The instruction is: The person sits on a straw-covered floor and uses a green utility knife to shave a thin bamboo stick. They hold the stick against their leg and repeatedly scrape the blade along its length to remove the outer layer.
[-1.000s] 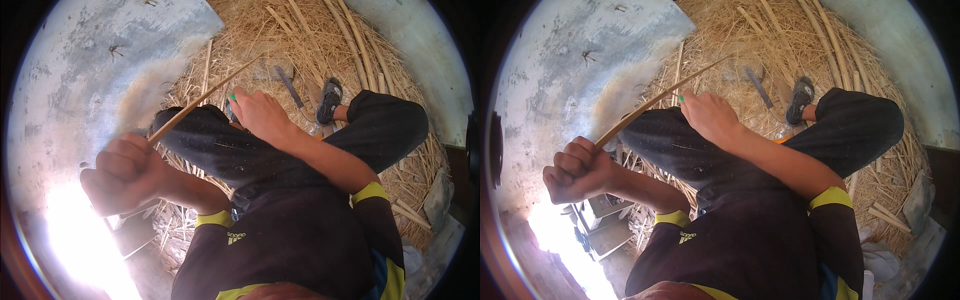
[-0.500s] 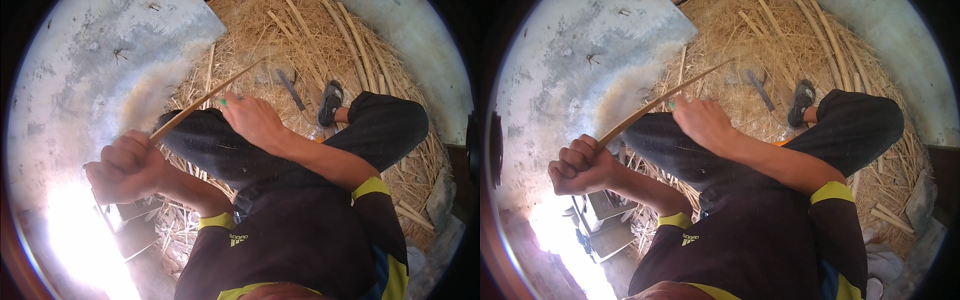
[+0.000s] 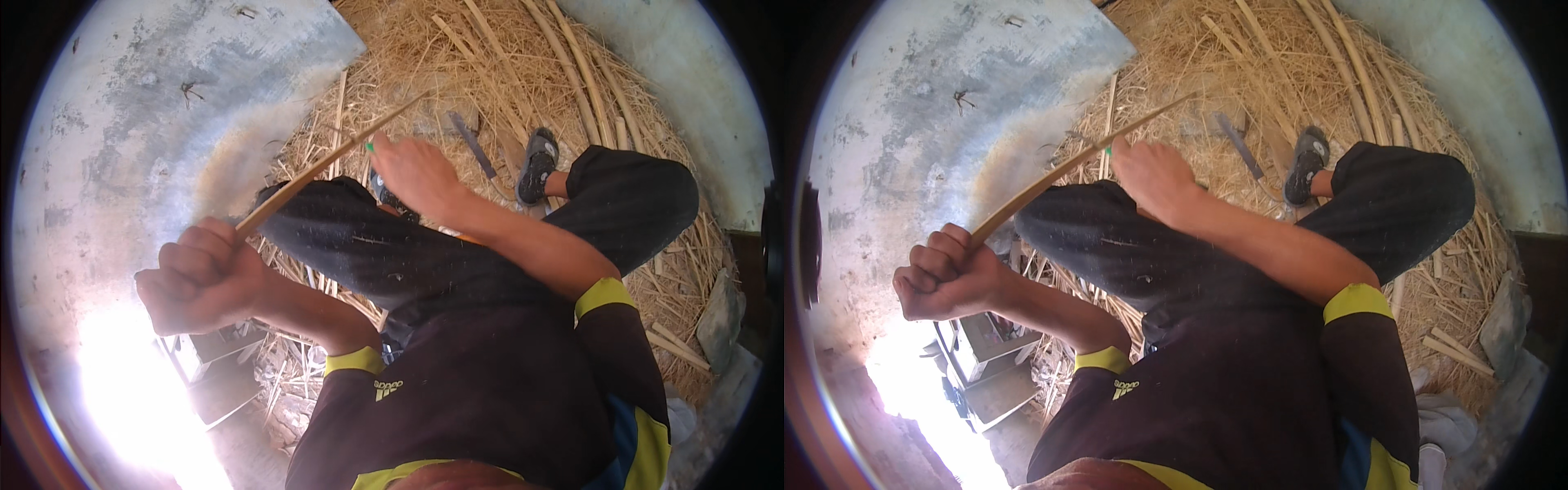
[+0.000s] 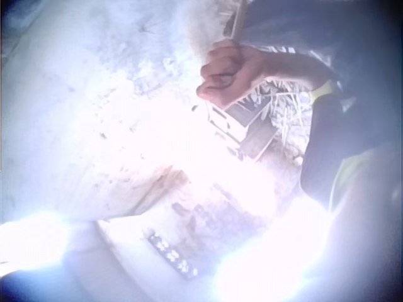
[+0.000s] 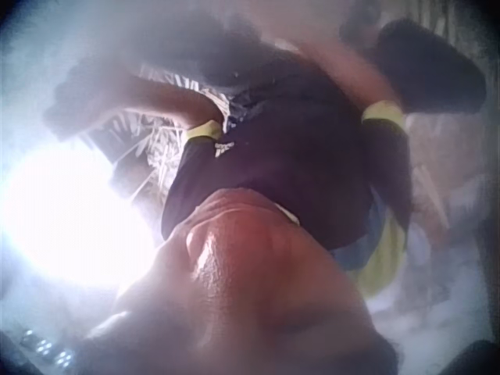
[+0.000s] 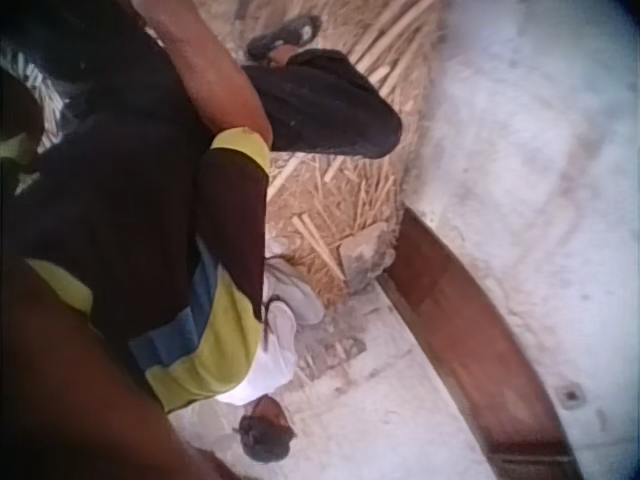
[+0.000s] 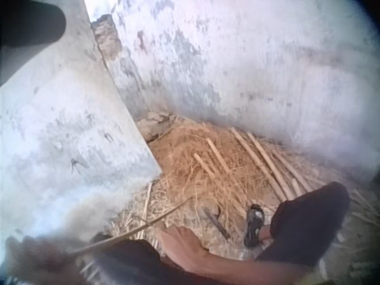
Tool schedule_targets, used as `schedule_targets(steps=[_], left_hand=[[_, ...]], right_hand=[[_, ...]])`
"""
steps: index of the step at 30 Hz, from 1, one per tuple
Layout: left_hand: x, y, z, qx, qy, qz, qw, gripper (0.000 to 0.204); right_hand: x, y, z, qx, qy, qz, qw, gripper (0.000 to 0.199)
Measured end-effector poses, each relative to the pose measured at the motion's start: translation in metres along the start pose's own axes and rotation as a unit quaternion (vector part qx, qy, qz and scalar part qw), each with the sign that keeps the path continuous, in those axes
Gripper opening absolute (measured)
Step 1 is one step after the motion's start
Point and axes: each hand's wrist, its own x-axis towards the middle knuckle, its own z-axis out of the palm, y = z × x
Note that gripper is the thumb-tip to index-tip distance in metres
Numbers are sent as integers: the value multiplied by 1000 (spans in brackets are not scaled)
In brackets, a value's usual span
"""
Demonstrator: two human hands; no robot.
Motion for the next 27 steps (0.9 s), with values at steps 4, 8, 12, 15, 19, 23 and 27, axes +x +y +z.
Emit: schedule_targets(steps=[4,8,12,15,19,23,27], left_hand=[[-3,2,6,22,17,10,1000,35],[-4,1,3,32,-29,11,999,39],[-3,0,8,44,-11,-9,999,39],[-2,1,4,29,-26,-4,999,39],[-3,-2,5,-39,-27,-14,999,36],[-3,4,4,10,-43,-4,999,35],[2,-7,1,-26,-46,16,998,35]], right_hand=[[6,32,15,-29,-10,42,999,23],[17,17,4,-16,-15,7,1000,19],[22,81,55,-63,-7,99,993,18],[36,80,54,-69,-43,152,985,19],[47,96,76,-78,-17,149,986,21],[25,191,120,-63,-109,333,935,30],[16,229,133,-93,-222,237,941,34]])
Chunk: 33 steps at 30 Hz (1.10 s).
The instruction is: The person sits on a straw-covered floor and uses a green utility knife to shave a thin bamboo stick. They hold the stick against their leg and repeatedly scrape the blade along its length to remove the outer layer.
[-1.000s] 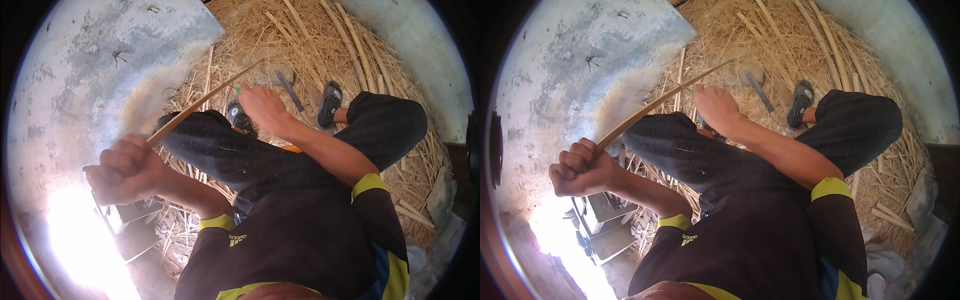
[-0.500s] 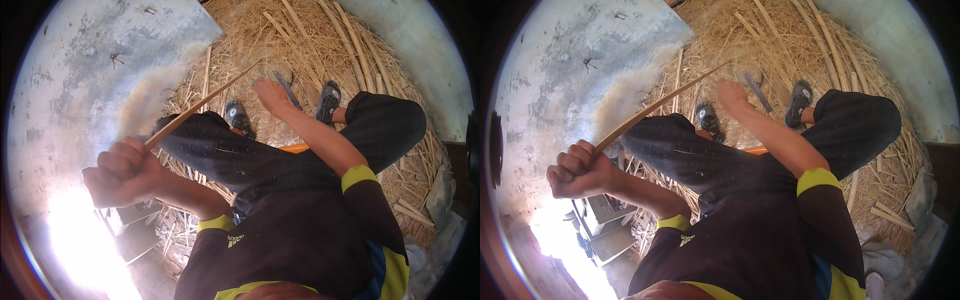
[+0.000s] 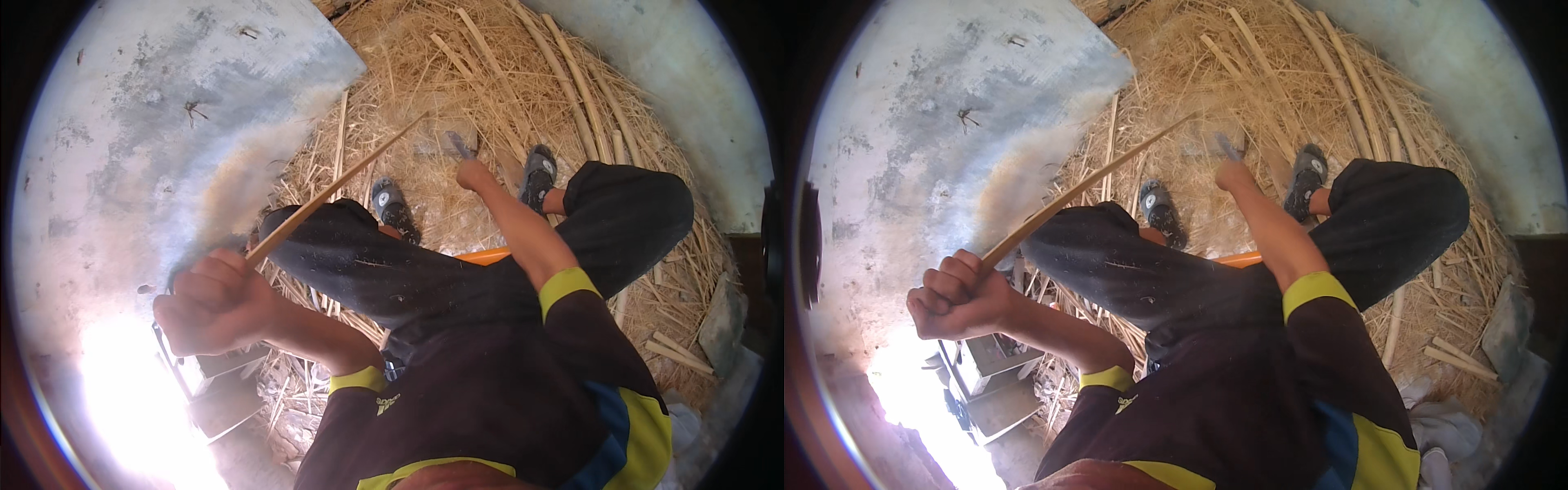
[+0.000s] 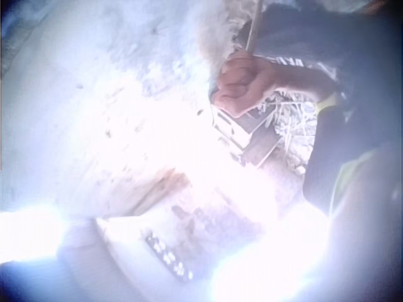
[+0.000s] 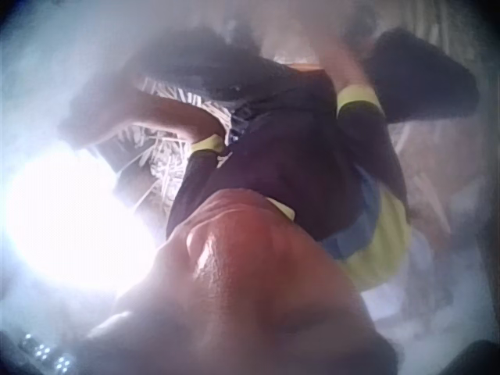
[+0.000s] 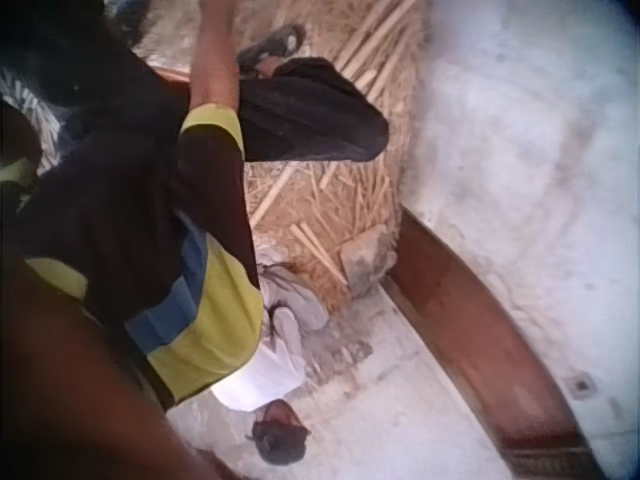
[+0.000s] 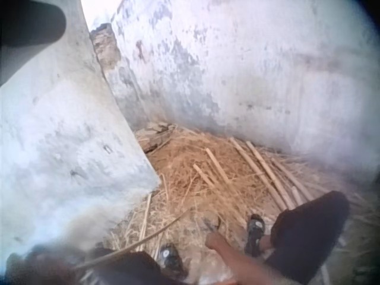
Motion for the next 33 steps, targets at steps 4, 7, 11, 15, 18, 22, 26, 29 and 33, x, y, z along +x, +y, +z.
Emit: schedule_targets(steps=[4,7,11,15,18,22,26,29,33], left_hand=[[3,4,-5,-5,22,-5,1000,35],[12,-3,4,49,84,-7,995,34],[25,-7,9,93,118,-14,988,35],[24,-3,9,87,72,-28,993,39],[33,4,20,134,66,14,989,38],[76,7,25,268,88,106,954,34],[107,-6,40,155,0,-12,988,24],[97,-17,87,203,38,7,978,23],[141,-27,56,74,-181,-71,978,26]], right_hand=[[-58,-66,-73,131,-32,-77,988,36],[-69,-80,-92,178,66,-164,968,36],[-72,-81,-91,143,164,-147,965,34],[-54,-92,-82,122,183,-120,968,29],[-28,-90,-71,89,195,-86,973,22],[-29,-100,-72,82,201,-97,971,19],[-27,-97,-70,84,217,-73,970,18],[-8,-104,-65,74,202,-75,974,17],[23,-105,-72,69,186,-48,979,20]])
